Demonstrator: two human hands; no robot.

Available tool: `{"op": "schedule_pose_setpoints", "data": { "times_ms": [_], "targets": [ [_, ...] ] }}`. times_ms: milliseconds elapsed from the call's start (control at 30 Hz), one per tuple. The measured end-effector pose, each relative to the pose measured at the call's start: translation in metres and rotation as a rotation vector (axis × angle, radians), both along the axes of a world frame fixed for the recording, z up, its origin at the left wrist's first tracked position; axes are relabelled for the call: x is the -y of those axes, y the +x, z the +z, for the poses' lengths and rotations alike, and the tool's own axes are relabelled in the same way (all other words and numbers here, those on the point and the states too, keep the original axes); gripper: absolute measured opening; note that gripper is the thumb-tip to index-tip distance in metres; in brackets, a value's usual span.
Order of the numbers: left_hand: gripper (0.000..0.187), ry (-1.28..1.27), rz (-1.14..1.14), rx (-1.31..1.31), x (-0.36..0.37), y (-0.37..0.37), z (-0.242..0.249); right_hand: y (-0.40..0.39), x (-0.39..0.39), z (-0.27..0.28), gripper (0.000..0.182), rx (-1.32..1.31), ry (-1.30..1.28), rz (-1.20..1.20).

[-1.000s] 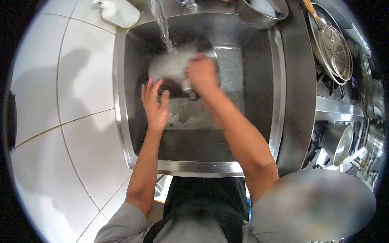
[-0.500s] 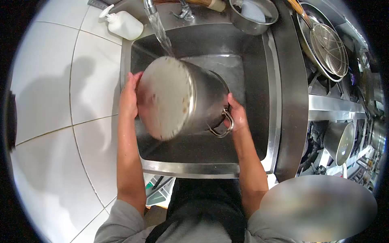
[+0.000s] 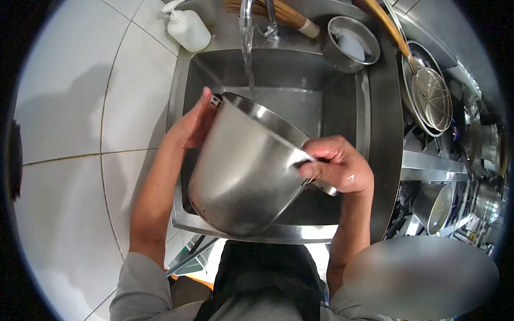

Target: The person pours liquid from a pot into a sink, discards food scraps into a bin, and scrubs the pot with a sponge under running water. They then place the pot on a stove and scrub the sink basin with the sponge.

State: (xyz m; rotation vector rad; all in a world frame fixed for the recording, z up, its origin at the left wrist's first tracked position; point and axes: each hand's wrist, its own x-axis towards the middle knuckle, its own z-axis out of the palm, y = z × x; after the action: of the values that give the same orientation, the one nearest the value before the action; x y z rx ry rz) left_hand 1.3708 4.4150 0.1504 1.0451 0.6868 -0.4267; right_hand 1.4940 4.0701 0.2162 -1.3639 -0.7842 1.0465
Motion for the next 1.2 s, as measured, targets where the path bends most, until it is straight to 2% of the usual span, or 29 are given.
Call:
{"op": "schedule_pose_setpoints", "data": {
  "times_ms": [33,67,100,200,300,367,400,467,500,533,567,633,733,767,833,900,933,967,1000,1033,1067,1133,1200],
  "targets": [
    [0.075,-0.007,0.084,0.026,0.006,0.000,-0.001,-0.004,-0.008,0.012,0.021,-0.009,-0.019,0.040],
    [0.069,-0.017,0.167,0.054,0.011,-0.001,-0.003,0.002,-0.011,0.008,0.023,0.159,0.021,0.128],
    [0.051,-0.197,0.286,0.066,0.010,-0.005,-0.009,0.004,-0.013,0.007,0.024,0.144,-0.024,0.170],
    [0.038,-0.378,0.425,0.130,0.002,-0.021,-0.039,0.002,-0.025,0.005,0.025,0.091,-0.145,0.288],
    [0.025,-0.428,0.616,0.145,-0.006,-0.039,-0.056,0.003,-0.042,0.018,0.025,0.080,-0.259,0.459],
    [0.021,-0.398,0.756,0.121,0.010,-0.046,-0.008,0.019,-0.051,0.027,0.023,-0.085,-0.242,0.424],
    [0.018,-0.374,0.827,0.107,0.017,-0.050,0.010,0.034,-0.065,0.023,0.025,-0.098,-0.200,0.331],
    [0.015,-0.321,0.971,0.078,0.031,-0.059,-0.007,0.079,-0.103,0.007,0.033,-0.042,-0.081,0.066],
    [0.014,-0.275,0.993,0.093,0.044,-0.058,-0.007,0.099,-0.140,-0.002,0.037,0.306,-0.149,-0.217],
    [0.013,-0.230,1.012,0.109,0.053,-0.058,-0.012,0.117,-0.176,-0.015,0.029,0.704,-0.175,-0.395],
    [0.013,-0.082,0.986,0.169,0.054,-0.063,-0.045,0.144,-0.208,-0.049,0.027,1.002,-0.093,-0.552],
    [0.017,0.068,0.939,0.203,0.064,-0.059,-0.021,0.146,-0.235,-0.065,0.028,1.133,-0.348,-0.468],
    [0.017,0.107,0.962,0.299,0.063,-0.065,-0.017,0.136,-0.223,-0.060,0.027,1.285,-0.448,-0.476],
    [0.020,0.121,0.967,0.334,0.063,-0.067,-0.015,0.130,-0.218,-0.059,0.030,1.253,-0.556,-0.508],
    [0.026,0.166,0.957,0.379,0.068,-0.069,-0.008,0.115,-0.181,-0.074,0.039,1.289,-0.351,-0.532],
    [0.034,0.310,0.847,0.465,0.084,-0.071,0.002,0.078,-0.135,-0.090,0.050,1.195,-0.525,-0.621],
    [0.042,0.321,0.767,0.434,0.095,-0.074,0.010,0.049,-0.107,-0.100,0.058,1.141,-0.670,-0.587],
    [0.044,0.473,0.635,0.419,0.109,-0.074,0.023,0.024,-0.072,-0.132,0.065,1.016,-0.833,-0.494],
    [0.043,0.535,0.543,0.411,0.126,-0.073,0.050,-0.008,-0.049,-0.144,0.080,0.794,-0.964,-0.389],
    [0.033,0.654,0.503,0.490,0.145,-0.071,0.057,-0.037,-0.034,-0.173,0.091,0.591,-1.080,-0.354],
    [0.023,1.039,0.336,0.742,0.158,-0.070,0.036,-0.065,-0.022,-0.195,0.089,0.440,-1.106,-0.335],
    [0.022,1.169,0.071,0.785,0.195,-0.076,0.065,-0.119,-0.018,-0.229,0.086,0.260,-1.074,-0.316],
    [0.027,1.136,-0.147,0.850,0.227,-0.087,0.075,-0.157,-0.029,-0.237,0.083,0.156,-1.033,-0.340]
  ]
}}
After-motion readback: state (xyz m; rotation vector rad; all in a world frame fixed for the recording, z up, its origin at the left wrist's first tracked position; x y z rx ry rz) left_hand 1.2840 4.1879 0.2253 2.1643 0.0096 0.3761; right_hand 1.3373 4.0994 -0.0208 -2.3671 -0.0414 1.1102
